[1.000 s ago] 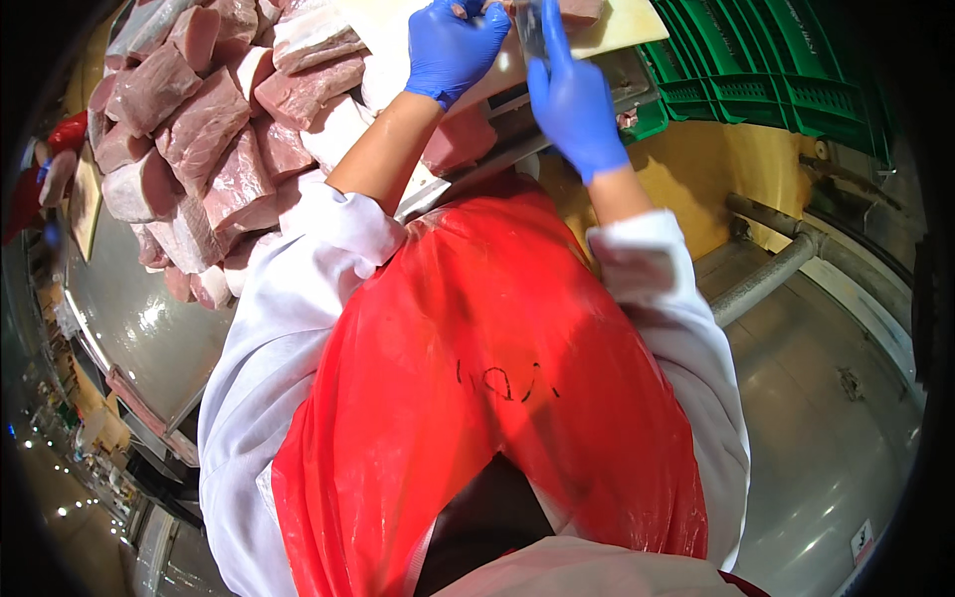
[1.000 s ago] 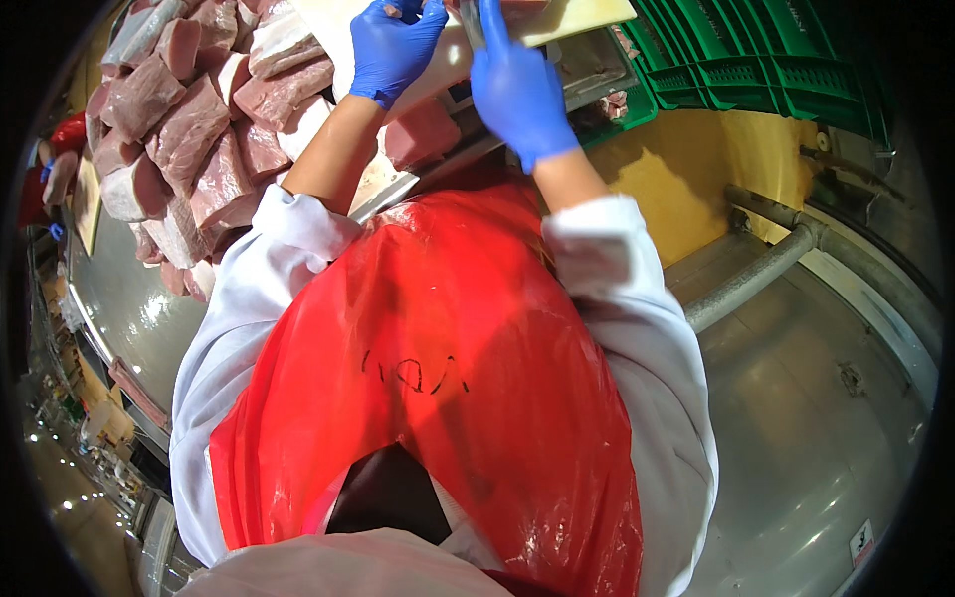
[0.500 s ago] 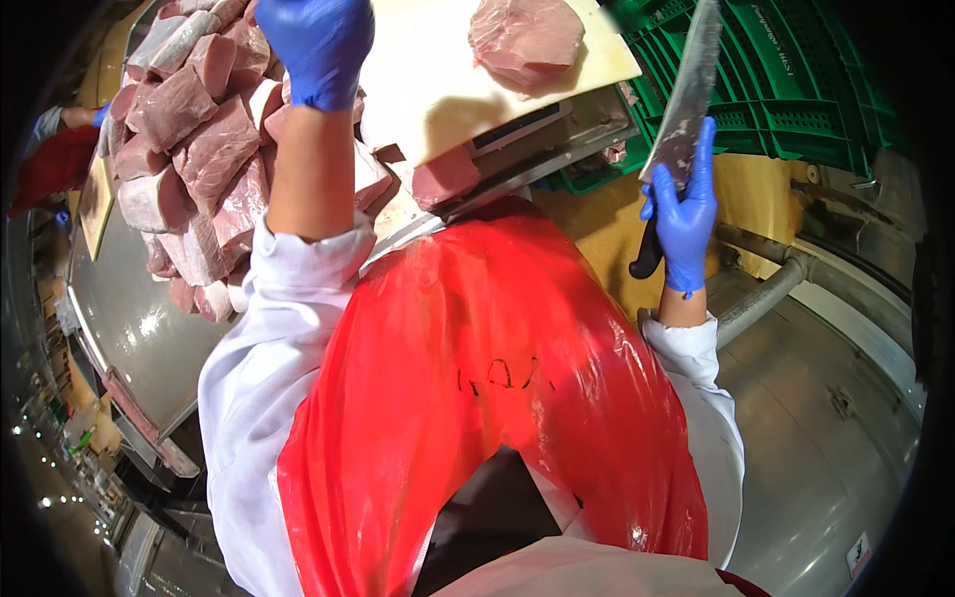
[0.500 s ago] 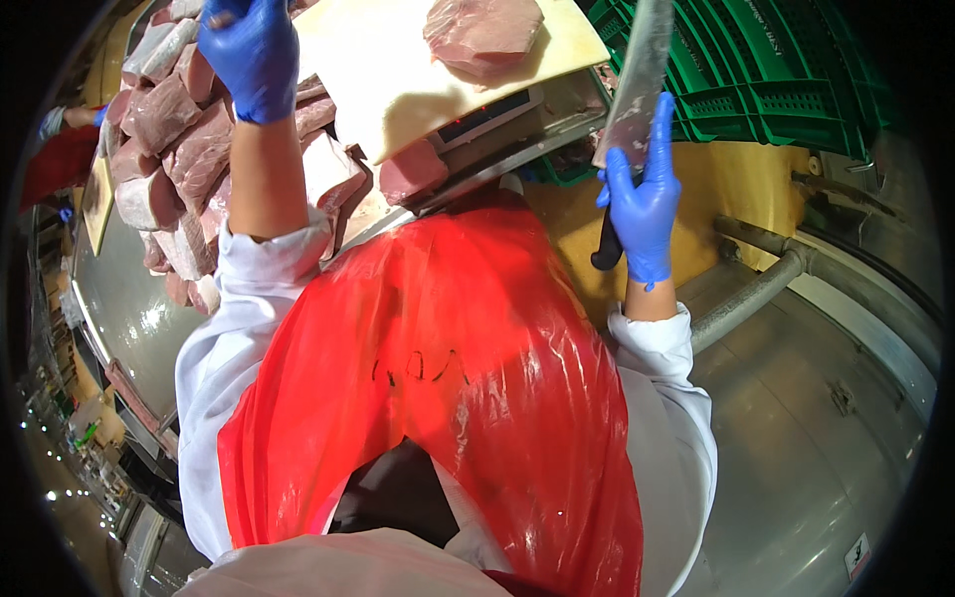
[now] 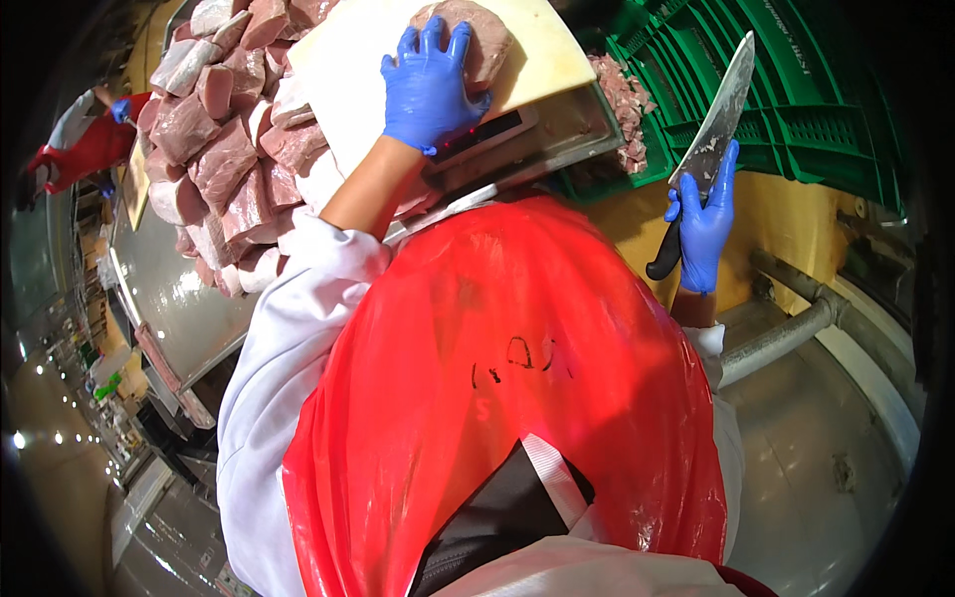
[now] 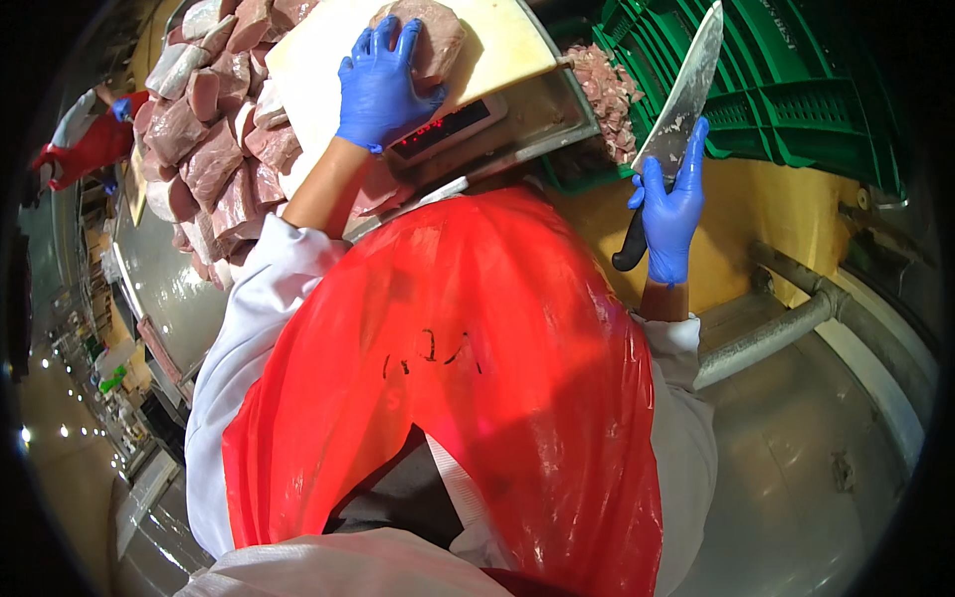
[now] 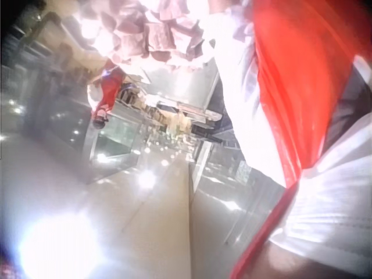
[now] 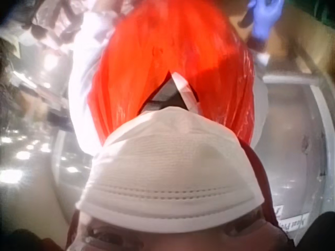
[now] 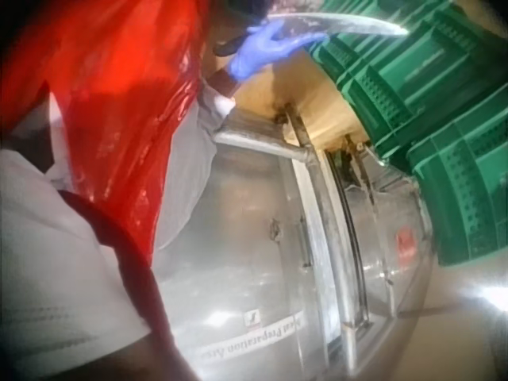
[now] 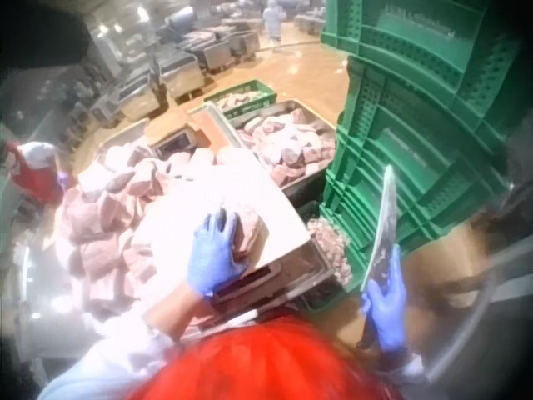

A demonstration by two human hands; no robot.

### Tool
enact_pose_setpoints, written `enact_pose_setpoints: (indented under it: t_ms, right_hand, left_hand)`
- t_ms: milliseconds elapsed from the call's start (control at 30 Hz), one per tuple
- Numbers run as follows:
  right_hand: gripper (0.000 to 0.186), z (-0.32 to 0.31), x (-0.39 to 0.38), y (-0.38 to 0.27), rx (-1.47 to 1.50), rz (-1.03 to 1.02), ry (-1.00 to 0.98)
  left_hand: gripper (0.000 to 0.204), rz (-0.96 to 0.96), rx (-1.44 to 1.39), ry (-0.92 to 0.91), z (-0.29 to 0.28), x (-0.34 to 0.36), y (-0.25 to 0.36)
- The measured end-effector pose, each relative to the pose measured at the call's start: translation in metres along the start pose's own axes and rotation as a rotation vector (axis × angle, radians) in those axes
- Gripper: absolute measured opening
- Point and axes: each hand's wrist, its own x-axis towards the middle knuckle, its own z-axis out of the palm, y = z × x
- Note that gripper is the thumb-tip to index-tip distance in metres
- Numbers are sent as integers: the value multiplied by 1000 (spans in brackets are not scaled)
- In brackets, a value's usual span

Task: The person cuts large pieces of raw meat into smaller portions using a knife on a cutting board. They repeatedly trim fat and separate pieces, placing the cut meat into a green crate.

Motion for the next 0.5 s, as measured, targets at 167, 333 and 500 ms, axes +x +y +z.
enact_pose_setpoints:
  t_ms: [167, 333, 500]
  right_hand:
    - [82, -21, 31, 15, 25, 11, -57]
    - [81, -33, 53, 13, 32, -20, -100]
    - [83, -41, 68, 13, -25, -10, -79]
  left_hand:
    - [76, -311, -297, -208, 1, 28, -15]
    - [67, -810, -1484, -366, 15, 12, -130]
    - [77, -831, -2445, 206, -4, 34, -94]
